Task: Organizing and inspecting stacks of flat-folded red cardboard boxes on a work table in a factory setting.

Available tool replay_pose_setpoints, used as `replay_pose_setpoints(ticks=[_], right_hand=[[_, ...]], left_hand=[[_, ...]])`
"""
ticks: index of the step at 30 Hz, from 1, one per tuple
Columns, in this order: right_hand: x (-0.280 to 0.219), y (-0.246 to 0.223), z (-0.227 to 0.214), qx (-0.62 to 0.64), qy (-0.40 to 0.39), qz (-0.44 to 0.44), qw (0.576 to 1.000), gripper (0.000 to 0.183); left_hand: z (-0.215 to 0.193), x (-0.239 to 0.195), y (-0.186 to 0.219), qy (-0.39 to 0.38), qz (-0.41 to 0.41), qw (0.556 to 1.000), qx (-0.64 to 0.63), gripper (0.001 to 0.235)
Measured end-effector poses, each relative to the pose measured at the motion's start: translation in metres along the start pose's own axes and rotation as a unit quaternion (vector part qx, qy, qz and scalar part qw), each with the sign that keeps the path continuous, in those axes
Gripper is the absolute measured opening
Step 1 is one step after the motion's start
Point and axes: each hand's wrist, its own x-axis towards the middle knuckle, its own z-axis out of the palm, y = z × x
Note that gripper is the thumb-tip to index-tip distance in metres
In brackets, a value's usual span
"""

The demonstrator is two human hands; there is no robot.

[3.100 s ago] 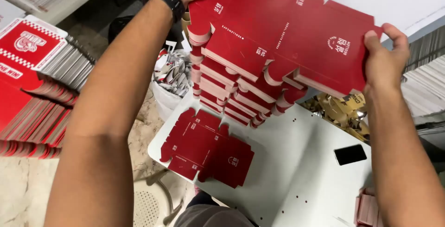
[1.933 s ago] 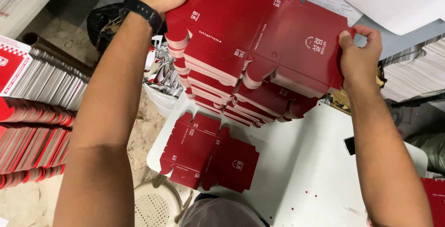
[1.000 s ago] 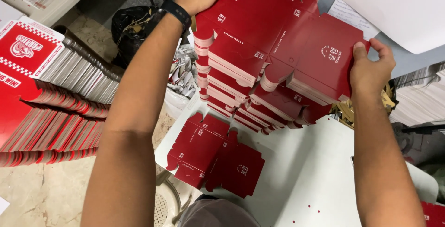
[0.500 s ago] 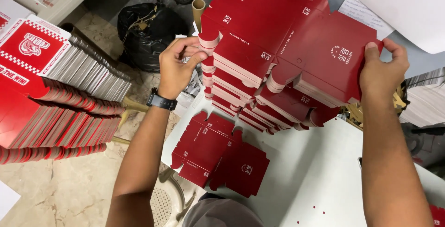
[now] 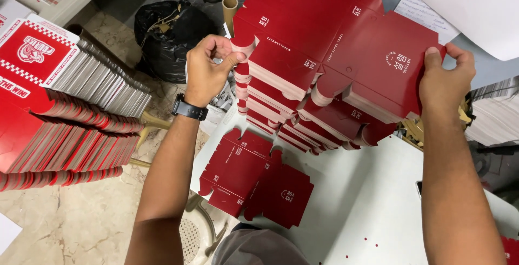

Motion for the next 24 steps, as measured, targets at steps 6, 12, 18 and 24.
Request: replay_pose_setpoints(ticks=[6, 12, 18, 24], right_hand=[[0.009, -0.007, -0.016, 0.045, -0.076, 0.047, 0.995, 0.026], [-0.026, 0.031, -0.070, 0.002, 0.033, -0.315, 0.949, 0.021], [-0.106, 0.160, -0.051, 0.141, 0.045, -0.360, 0.921, 0.012], [-0.281, 0.376, 0.037, 0.062, -0.219, 0.275, 0.934, 0.029]], left_hand=[[0.002, -0.005, 0.000, 0.004, 0.009, 1.000, -0.008, 0.028], [0.002, -0.006, 0.004, 0.009, 0.039, 0.999, -0.014, 0.025], [-0.003, -0.032, -0.010, -0.003, -0.016, 0.996, -0.085, 0.028], [0.015, -0.237, -0.198, -0.046, -0.327, 0.901, 0.283, 0.039]])
